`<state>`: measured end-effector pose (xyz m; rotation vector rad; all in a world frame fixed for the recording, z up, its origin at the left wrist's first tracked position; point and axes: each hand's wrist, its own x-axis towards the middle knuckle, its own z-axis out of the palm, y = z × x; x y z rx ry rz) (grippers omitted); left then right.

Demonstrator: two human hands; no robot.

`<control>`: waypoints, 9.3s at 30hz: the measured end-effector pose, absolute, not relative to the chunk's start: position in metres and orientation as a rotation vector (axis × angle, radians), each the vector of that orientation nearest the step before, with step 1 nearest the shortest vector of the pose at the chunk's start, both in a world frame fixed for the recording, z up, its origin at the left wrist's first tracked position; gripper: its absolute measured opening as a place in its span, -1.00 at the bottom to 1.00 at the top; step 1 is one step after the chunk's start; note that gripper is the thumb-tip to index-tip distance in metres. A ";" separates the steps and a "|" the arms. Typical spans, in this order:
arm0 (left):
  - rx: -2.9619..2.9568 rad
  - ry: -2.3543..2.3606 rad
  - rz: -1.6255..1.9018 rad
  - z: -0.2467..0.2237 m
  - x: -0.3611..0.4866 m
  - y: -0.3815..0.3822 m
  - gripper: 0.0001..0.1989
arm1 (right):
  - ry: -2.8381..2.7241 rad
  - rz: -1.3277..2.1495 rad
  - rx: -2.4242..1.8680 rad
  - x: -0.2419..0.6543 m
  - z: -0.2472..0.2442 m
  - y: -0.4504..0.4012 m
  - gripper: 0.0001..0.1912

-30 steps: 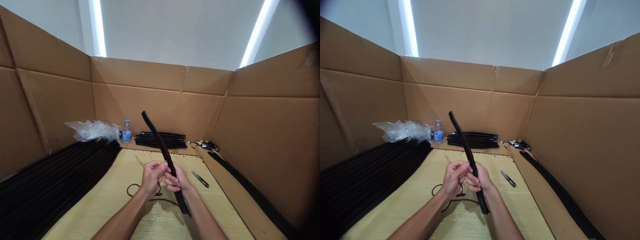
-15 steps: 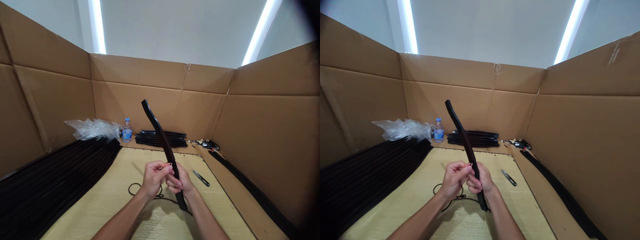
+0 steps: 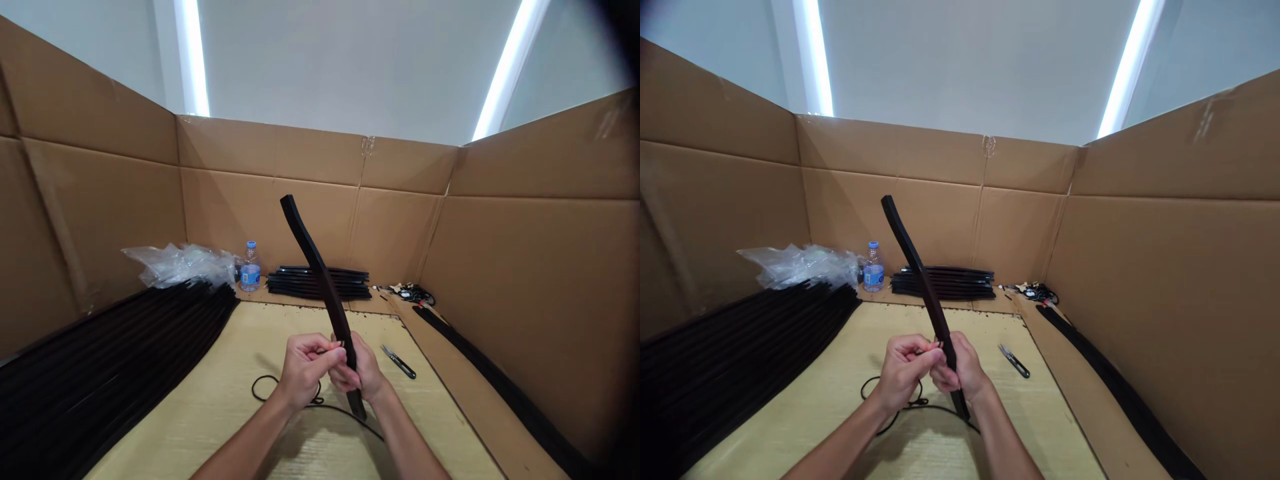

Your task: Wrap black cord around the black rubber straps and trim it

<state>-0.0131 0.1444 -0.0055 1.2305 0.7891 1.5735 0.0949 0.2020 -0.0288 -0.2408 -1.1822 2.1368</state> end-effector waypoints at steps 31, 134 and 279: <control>1.302 0.763 1.648 0.004 -0.012 0.145 -0.65 | -1.447 1.694 -0.353 0.096 -0.022 0.203 -0.38; 1.182 0.917 1.244 -0.067 -0.084 0.217 -0.49 | -1.355 1.709 -0.921 0.078 -0.047 0.215 -0.38; 1.093 0.969 1.461 -0.057 -0.073 0.214 -0.47 | -1.070 1.731 -0.706 0.067 -0.046 0.215 -0.33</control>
